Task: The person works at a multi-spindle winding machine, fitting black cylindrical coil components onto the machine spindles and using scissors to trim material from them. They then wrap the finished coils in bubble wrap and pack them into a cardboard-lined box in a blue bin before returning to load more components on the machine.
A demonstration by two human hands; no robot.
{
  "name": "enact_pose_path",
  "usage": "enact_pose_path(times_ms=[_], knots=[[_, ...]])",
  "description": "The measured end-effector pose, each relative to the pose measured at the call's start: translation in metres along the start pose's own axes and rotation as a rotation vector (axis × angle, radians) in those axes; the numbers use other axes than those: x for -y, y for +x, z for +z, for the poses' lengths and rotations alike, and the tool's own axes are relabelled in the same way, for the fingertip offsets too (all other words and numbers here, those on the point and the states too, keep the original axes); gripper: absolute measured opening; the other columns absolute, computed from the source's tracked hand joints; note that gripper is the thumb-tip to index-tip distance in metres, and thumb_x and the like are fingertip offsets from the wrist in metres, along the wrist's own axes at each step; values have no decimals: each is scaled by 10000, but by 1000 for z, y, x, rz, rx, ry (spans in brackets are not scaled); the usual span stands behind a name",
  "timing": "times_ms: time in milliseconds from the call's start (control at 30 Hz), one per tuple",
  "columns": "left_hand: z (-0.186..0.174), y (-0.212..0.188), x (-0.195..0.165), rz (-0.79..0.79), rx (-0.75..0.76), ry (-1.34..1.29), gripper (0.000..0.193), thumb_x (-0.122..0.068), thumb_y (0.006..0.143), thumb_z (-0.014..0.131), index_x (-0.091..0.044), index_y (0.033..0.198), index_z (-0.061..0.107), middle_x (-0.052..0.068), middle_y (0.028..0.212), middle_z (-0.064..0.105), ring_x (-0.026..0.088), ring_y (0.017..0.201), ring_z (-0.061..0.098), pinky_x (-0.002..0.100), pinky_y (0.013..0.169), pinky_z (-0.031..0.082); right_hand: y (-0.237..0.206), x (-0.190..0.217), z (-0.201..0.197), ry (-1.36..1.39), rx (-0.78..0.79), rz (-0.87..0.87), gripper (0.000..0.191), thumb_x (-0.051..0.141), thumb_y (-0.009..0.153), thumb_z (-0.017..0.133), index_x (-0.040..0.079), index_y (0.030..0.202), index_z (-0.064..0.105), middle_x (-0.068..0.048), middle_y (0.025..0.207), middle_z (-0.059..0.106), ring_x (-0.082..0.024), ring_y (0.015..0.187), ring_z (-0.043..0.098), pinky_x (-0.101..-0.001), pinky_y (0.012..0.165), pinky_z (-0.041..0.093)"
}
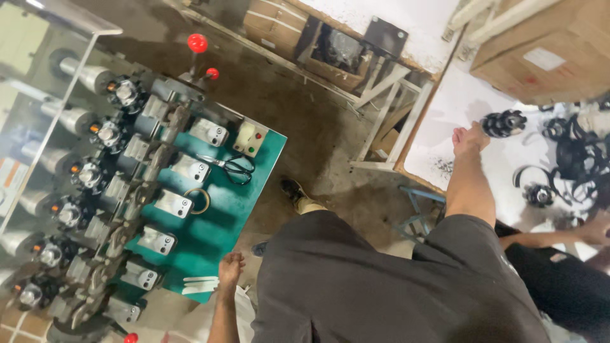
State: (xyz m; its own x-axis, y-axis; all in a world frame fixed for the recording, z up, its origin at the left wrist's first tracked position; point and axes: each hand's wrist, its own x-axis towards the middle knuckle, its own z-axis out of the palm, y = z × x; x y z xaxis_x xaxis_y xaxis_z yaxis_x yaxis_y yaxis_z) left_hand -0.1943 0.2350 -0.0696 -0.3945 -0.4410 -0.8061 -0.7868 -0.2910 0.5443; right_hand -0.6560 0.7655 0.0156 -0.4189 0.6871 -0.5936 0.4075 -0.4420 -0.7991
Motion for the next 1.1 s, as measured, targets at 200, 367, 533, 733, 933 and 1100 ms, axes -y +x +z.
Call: enact_pose_path(times_ms=[200, 367, 533, 733, 933, 1100], knots=[[-20, -31, 48, -50, -186, -57, 316, -295, 909, 631, -27, 1042, 732, 104, 858, 739, 188, 679, 670, 341, 565, 503, -114, -127, 123, -652, 775, -284, 159, 128, 995, 574, 7, 1055, 659, -54, 761, 706, -143, 580, 625, -298, 500, 495], [-25, -78, 108, -109, -475, 39, 412, -397, 850, 603, -129, 1125, 755, 164, 1095, 752, 346, 1053, 709, 449, 933, 537, -305, -307, 111, -1173, 1508, -89, 214, 172, 1002, 566, 40, 1123, 684, -101, 902, 743, -137, 635, 666, -271, 548, 533], [7, -146, 211, -100, -685, -297, 364, -366, 903, 683, -95, 1141, 732, 156, 1116, 748, 319, 1071, 707, 439, 923, 551, -451, -436, -2, -1528, 2233, -205, 210, 144, 993, 618, -12, 1108, 698, -115, 926, 751, -138, 652, 665, -268, 575, 528], [69, -238, 349, -244, -1036, -676, 303, -333, 908, 664, -108, 1107, 704, 136, 1035, 761, 301, 981, 732, 423, 856, 567, -542, -526, -155, -1780, 2816, -408, 234, 211, 1011, 629, 10, 1104, 700, -84, 908, 750, -124, 686, 673, -269, 612, 554], [88, -327, 462, -565, -1476, -929, 237, -300, 921, 632, -185, 1097, 743, 124, 990, 758, 321, 941, 722, 433, 810, 560, -573, -582, -301, -1853, 3044, -359, 243, 212, 1026, 635, -1, 1117, 707, -87, 938, 754, -126, 729, 678, -268, 656, 564], [64, -431, 549, -820, -2162, -485, 139, -236, 927, 671, -155, 1040, 679, 70, 996, 697, 316, 982, 670, 441, 880, 538, -580, -604, -371, -2063, 3113, -180, 253, 197, 1015, 618, -8, 1145, 692, -94, 954, 755, -158, 733, 705, -288, 637, 557]])
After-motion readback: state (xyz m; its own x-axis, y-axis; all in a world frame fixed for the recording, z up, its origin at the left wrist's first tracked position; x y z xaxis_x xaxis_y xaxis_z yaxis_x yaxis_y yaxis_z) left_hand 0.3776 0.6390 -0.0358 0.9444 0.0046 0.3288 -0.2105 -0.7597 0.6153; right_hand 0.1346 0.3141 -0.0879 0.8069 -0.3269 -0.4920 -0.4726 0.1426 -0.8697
